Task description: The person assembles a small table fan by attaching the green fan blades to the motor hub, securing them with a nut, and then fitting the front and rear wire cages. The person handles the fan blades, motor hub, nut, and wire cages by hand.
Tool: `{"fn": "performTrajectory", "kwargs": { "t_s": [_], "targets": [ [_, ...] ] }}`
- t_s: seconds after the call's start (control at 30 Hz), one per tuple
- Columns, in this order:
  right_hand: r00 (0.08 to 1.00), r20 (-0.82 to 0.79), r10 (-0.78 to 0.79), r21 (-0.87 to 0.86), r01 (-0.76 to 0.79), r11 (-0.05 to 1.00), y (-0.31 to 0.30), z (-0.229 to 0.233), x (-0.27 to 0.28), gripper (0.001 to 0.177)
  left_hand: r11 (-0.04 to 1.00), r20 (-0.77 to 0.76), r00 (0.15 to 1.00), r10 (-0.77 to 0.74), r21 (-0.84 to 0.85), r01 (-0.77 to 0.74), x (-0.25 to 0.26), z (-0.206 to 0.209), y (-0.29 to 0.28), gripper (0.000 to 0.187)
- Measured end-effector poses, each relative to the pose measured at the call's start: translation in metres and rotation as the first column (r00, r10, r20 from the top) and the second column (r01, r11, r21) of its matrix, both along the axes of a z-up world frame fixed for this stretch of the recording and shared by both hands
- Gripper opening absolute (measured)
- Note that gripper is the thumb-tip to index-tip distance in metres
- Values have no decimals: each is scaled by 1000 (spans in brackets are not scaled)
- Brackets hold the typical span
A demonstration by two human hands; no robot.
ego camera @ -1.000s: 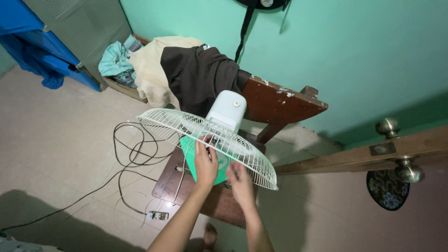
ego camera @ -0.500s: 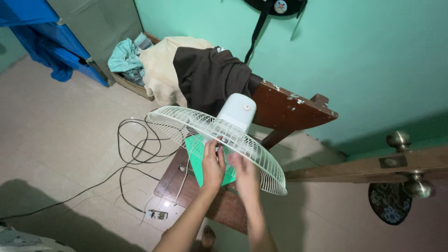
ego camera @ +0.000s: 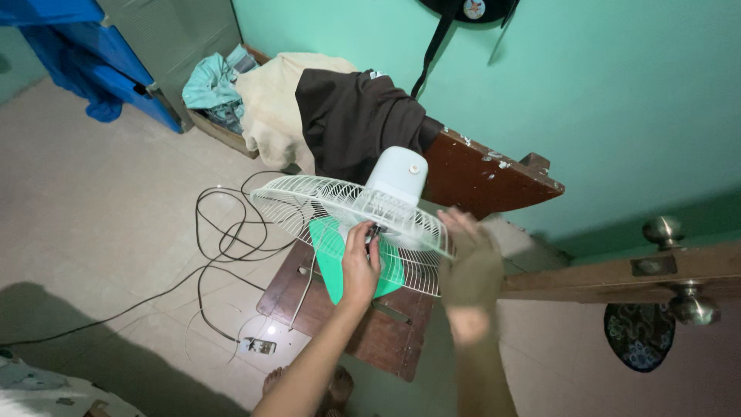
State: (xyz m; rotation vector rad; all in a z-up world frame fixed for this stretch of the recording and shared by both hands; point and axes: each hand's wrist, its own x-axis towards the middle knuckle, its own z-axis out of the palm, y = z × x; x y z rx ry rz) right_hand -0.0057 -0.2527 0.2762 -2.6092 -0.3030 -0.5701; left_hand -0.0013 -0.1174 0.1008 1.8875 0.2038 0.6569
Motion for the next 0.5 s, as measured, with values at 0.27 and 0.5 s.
{"fn": "performTrajectory", "kwargs": {
  "t_s": [0.27, 0.5],
  "targets": [
    [995, -37, -94, 221, 100, 970, -15, -22, 0, 44, 999, -15, 1000, -18, -27, 17, -1, 6, 2, 31],
    [995, 22, -95, 210, 89, 974, -21, -29, -1, 54, 1000, -8, 1000, -12, -20, 12, 3, 1, 2, 32]
  ]
}}
